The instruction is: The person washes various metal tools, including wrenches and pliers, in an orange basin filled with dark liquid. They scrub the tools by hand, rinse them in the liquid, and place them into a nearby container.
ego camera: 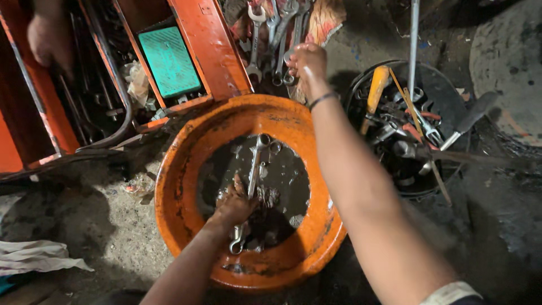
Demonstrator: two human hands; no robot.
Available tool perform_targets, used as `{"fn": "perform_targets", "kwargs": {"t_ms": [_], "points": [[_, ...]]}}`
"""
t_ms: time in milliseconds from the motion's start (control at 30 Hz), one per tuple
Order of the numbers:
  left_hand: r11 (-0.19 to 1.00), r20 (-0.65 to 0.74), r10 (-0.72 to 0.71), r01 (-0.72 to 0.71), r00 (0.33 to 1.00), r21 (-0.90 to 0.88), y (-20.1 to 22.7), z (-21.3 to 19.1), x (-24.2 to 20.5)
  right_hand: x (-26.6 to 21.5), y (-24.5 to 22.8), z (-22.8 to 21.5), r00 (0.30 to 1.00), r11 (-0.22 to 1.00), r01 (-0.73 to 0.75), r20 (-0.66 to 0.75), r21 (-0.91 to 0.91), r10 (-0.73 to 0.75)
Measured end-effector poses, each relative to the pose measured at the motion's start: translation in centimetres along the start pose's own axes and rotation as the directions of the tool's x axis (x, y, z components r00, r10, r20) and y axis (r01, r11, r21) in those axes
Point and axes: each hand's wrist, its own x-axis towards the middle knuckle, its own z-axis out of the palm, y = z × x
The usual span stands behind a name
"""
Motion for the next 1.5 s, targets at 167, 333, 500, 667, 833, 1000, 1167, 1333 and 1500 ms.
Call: {"fn": "perform_targets", "kwargs": {"t_ms": [167, 333, 500, 667, 833, 1000, 1167, 1333, 1500], "points": [[0.999, -0.091, 0.032, -0.029, 0.995, 0.029, 0.7, -0.2, -0.5, -16.1, -3.8, 0.6, 0.973, 0.989, 0.080, 0.224, -0.121, -0.051], [0.998, -0.260, 0.044, -0.028, 0.965, 0.065, 1.6, -1.0, -1.3, -28.8, 4.5, 0.1, 0.970, 0.203, 0.212, 0.231, -0.956, 0.074], [0.976, -0.468, 0.077, -0.164, 0.880, -0.147, 0.6, 0.7, 0.6, -39.6, 16.1, -2.2, 0.948, -0.229, 0.305, 0.319, -0.924, -0.023], [0.957, -0.410, 0.000, -0.120, 0.912, -0.266, -0.5, 1.3, 4.7, -41.1, 20.3, -3.3, 0.987, -0.080, 0.115, 0.104, -0.990, 0.122], [0.799, -0.351, 0.022, -0.227, 0.936, -0.556, -1.6, 1.0, 5.3, -38.8, 8.7, -3.7, 0.988, 0.003, -0.090, -0.089, -0.996, 0.126], [0.218, -0.122, 0.146, -0.152, 0.982, -0.964, 1.6, -1.3, -2.2, -40.5, 11.2, -6.7, 0.938, -0.581, 0.310, 0.340, -0.752, 0.060], [0.376, -0.378, 0.265, -0.456, 0.887, -0.806, 3.2, -4.4, -8.0, -38.1, 17.3, -8.4, 0.757, -0.440, 0.636, 0.401, -0.635, 0.516], [0.431, -0.480, 0.296, -0.564, 0.826, -0.704, 2.5, -6.4, -8.9, -36.2, 12.3, -7.2, 0.920, -0.271, 0.220, 0.108, -0.937, 0.376], [-0.186, -0.530, 0.471, -0.508, 0.705, -0.841, 1.5, -9.0, -8.0, -37.8, 14.9, -5.7, 0.970, -0.131, 0.216, 0.198, -0.968, 0.139]]}}
